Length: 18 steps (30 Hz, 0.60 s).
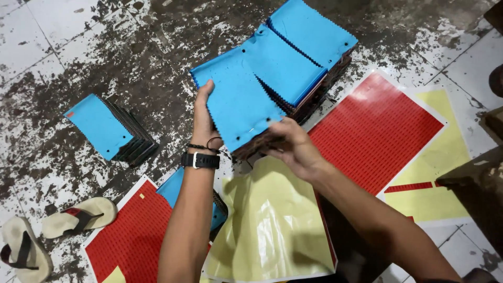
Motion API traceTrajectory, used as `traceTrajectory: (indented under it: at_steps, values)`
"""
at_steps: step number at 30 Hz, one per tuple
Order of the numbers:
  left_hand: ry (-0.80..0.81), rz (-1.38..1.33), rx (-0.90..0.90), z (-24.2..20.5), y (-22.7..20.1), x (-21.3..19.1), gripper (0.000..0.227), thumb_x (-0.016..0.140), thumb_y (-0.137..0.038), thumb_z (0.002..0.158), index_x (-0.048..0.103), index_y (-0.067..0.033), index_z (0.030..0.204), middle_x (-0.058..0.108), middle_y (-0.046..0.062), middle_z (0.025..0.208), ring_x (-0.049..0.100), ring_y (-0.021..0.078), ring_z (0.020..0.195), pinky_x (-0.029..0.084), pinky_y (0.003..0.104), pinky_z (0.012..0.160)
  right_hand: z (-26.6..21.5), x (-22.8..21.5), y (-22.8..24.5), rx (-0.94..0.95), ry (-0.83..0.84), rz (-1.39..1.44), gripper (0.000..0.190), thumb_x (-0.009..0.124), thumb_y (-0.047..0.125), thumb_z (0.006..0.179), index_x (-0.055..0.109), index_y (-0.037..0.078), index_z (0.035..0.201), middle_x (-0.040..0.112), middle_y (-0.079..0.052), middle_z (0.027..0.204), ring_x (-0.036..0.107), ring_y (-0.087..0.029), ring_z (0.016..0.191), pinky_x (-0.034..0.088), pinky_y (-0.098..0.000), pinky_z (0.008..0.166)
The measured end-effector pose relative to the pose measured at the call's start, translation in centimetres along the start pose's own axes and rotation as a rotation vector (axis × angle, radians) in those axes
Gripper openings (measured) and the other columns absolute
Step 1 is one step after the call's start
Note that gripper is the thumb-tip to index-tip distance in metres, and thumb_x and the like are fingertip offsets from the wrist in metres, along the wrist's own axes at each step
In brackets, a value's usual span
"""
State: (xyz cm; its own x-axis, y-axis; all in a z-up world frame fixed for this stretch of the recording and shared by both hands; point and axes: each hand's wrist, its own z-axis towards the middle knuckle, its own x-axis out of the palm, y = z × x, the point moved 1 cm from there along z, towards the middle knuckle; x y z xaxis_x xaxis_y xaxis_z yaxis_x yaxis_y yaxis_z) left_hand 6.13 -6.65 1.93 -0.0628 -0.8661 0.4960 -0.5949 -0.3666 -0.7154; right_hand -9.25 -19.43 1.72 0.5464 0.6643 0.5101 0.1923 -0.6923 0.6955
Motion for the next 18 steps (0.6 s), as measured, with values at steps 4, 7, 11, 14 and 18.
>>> traceTrajectory:
  at_steps: [4, 7, 11, 14, 18]
  values:
    - [0.02, 0.002, 0.046, -1.0, -0.4, -1.4, 0.097, 0.084, -0.051, 0.071, 0.043, -0.0062, 0.148, 0.061, 0.02, 0.134, 0.059, 0.0344, 0.123, 0.05, 0.046, 0.105, 1.6, -2.0, 1.3, 0.093, 0.045, -0.016, 0.058, 0.067, 0.053, 0.084, 0.055, 0.013, 0.125, 0.063, -0.011, 0.104, 0.067, -0.027, 0.099, 0.057, -0.0476, 0.094]
    - [0.061, -0.039, 0.071, -0.2, -0.4, -2.0, 0.092, 0.084, -0.049, 0.076, 0.044, -0.0082, 0.149, 0.059, 0.019, 0.139, 0.059, 0.0352, 0.125, 0.049, 0.049, 0.108, 4.9, -4.2, 0.5, 0.145, 0.068, -0.097, 0.063, 0.07, 0.055, 0.082, 0.058, 0.009, 0.124, 0.066, -0.01, 0.102, 0.069, -0.026, 0.093, 0.059, -0.0431, 0.087]
    - [0.16, -0.208, 0.073, -2.6, -0.9, -0.3, 0.089, 0.08, -0.044, 0.08, 0.041, -0.0097, 0.152, 0.052, 0.018, 0.147, 0.053, 0.0398, 0.131, 0.043, 0.057, 0.113, 8.0, -5.6, 0.4, 0.151, 0.192, -0.19, 0.079, 0.066, 0.066, 0.083, 0.061, 0.0, 0.125, 0.069, -0.013, 0.099, 0.071, -0.026, 0.088, 0.061, -0.0371, 0.077]
    - [0.188, -0.246, 0.084, -5.1, -2.3, 1.0, 0.092, 0.08, -0.043, 0.079, 0.04, -0.0056, 0.152, 0.051, 0.021, 0.147, 0.053, 0.0436, 0.131, 0.042, 0.061, 0.113, 6.9, -2.9, 1.2, 0.103, 0.293, -0.206, 0.081, 0.062, 0.066, 0.086, 0.058, -0.001, 0.133, 0.067, -0.016, 0.104, 0.07, -0.028, 0.092, 0.06, -0.0389, 0.079]
    - [0.12, -0.254, 0.139, -7.4, -4.0, 0.6, 0.098, 0.083, -0.043, 0.073, 0.04, -0.0053, 0.153, 0.051, 0.023, 0.147, 0.054, 0.0431, 0.13, 0.044, 0.06, 0.111, -0.3, 5.7, 4.5, 0.089, 0.331, -0.173, 0.086, 0.061, 0.059, 0.083, 0.051, 0.002, 0.148, 0.063, -0.026, 0.129, 0.065, -0.04, 0.117, 0.052, -0.0548, 0.103]
